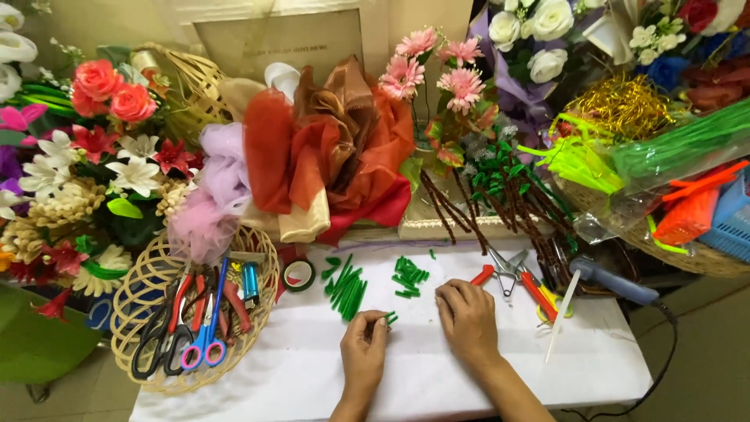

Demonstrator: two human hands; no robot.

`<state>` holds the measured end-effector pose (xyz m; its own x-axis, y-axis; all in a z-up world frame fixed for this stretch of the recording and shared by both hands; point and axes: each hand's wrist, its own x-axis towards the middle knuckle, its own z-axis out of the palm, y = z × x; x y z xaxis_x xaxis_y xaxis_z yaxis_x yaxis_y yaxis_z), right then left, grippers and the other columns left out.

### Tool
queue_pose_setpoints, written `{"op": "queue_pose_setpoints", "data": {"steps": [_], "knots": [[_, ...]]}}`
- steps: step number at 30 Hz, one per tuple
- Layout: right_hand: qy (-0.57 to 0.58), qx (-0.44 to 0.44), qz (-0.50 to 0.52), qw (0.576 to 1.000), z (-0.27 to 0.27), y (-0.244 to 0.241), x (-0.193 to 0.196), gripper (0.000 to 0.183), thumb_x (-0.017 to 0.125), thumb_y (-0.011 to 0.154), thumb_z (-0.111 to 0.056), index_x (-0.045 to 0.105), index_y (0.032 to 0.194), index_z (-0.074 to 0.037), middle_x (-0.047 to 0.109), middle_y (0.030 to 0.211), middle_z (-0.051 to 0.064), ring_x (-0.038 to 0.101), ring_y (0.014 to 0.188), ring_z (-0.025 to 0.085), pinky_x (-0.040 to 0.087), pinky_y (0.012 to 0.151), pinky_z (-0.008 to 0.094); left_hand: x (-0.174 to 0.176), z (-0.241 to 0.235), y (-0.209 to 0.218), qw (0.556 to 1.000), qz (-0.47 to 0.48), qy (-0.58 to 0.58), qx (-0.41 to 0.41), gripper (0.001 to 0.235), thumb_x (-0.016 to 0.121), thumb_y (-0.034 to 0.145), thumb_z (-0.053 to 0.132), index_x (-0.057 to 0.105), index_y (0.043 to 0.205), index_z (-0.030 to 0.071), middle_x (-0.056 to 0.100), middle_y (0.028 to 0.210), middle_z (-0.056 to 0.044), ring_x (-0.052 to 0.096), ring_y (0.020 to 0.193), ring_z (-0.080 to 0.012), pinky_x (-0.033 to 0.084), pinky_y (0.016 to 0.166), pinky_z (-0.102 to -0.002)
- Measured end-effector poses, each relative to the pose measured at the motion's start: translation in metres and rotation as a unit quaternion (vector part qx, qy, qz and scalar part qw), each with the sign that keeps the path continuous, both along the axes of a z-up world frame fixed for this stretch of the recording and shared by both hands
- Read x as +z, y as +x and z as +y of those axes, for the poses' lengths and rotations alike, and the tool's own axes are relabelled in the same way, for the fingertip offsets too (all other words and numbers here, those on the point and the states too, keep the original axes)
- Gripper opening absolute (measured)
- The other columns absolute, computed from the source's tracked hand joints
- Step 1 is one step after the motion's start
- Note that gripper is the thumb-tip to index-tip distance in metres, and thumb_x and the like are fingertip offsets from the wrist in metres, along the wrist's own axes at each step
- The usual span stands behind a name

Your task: The person uses red-handled shears to cut green plastic floral stems into short segments on a white table. They gather the cut pieces, briefly handle a brown twisted stem, and continue cutting and arranging the green segments.

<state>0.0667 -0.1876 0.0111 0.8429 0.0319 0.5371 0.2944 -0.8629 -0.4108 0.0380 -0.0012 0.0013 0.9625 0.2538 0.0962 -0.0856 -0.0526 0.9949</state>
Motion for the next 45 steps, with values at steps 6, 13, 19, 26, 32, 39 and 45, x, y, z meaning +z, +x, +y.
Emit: {"op": "queue_pose_setpoints", "data": {"steps": [6, 13, 19, 26, 32, 39, 45], "knots": [[0.012, 0.006, -0.020, 1.000, -0.006, 0.004, -0.012, 0.016, 0.061, 0.088, -0.018, 0.068, 0.101, -0.012, 0.066, 0.099, 0.002, 0.059, 0.095, 0.020, 0.044, 0.086, 0.039, -0.002, 0.000, 0.000, 1.000, -0.004, 0.015, 0.000, 0.011, 0.060, 0.085, 0.014, 0.070, 0.088, 0.009, 0.067, 0.079, -0.002, 0.064, 0.072, -0.0130, 0.052, 0.068, -0.026], [0.045, 0.009, -0.034, 0.998, -0.011, 0.009, -0.025, 0.015, 0.052, 0.092, -0.018, 0.064, 0.092, -0.010, 0.066, 0.095, 0.003, 0.060, 0.092, 0.021, 0.042, 0.083, 0.037, -0.003, 0.000, -0.002, 1.000, -0.008, -0.005, -0.005, 0.010, 0.060, 0.086, 0.012, 0.069, 0.088, 0.008, 0.066, 0.079, -0.003, 0.063, 0.073, -0.0129, 0.051, 0.070, -0.025], [0.021, 0.010, -0.059, 0.998, -0.013, 0.015, -0.032, 0.015, 0.054, 0.091, -0.020, 0.065, 0.089, -0.009, 0.065, 0.091, 0.002, 0.059, 0.088, 0.021, 0.043, 0.080, 0.037, -0.001, 0.003, -0.002, 0.999, 0.013, -0.029, -0.007, 0.011, 0.061, 0.086, 0.011, 0.069, 0.090, 0.007, 0.067, 0.079, -0.004, 0.063, 0.075, -0.0130, 0.050, 0.072, -0.025], [0.018, 0.019, -0.035, 0.999, -0.006, 0.006, -0.015, 0.019, 0.059, 0.090, -0.025, 0.067, 0.086, -0.008, 0.066, 0.091, 0.003, 0.059, 0.088, 0.021, 0.043, 0.080, 0.039, -0.003, 0.006, -0.008, 0.999, 0.027, -0.040, 0.003, 0.011, 0.061, 0.087, 0.012, 0.070, 0.091, 0.006, 0.067, 0.079, -0.005, 0.064, 0.076, -0.0132, 0.050, 0.076, -0.024], [-0.004, 0.017, -0.050, 0.999, -0.005, 0.007, -0.010, 0.016, 0.061, 0.089, -0.023, 0.064, 0.086, -0.008, 0.062, 0.091, 0.002, 0.055, 0.083, 0.022, 0.042, 0.078, 0.038, -0.005, 0.004, -0.005, 0.998, 0.040, -0.056, 0.003, 0.011, 0.061, 0.087, 0.011, 0.070, 0.090, 0.005, 0.068, 0.081, -0.005, 0.063, 0.076, -0.0133, 0.049, 0.077, -0.024], [0.000, 0.012, -0.036, 0.999, -0.004, 0.008, -0.004, 0.013, 0.063, 0.089, -0.021, 0.063, 0.087, -0.009, 0.062, 0.090, 0.002, 0.055, 0.082, 0.020, 0.043, 0.079, 0.037, -0.001, 0.003, -0.001, 0.998, 0.028, -0.054, -0.018, 0.012, 0.061, 0.088, 0.011, 0.069, 0.091, 0.004, 0.069, 0.083, -0.005, 0.064, 0.078, -0.0139, 0.051, 0.075, -0.025], [0.008, 0.009, -0.028, 1.000, -0.003, 0.005, -0.003, 0.012, 0.063, 0.088, -0.021, 0.064, 0.088, -0.009, 0.063, 0.090, 0.002, 0.056, 0.082, 0.020, 0.043, 0.080, 0.037, -0.003, 0.002, -0.002, 0.997, 0.051, -0.059, -0.009, 0.014, 0.061, 0.087, 0.011, 0.071, 0.093, 0.004, 0.070, 0.085, -0.006, 0.064, 0.079, -0.0147, 0.051, 0.077, -0.026]]}}
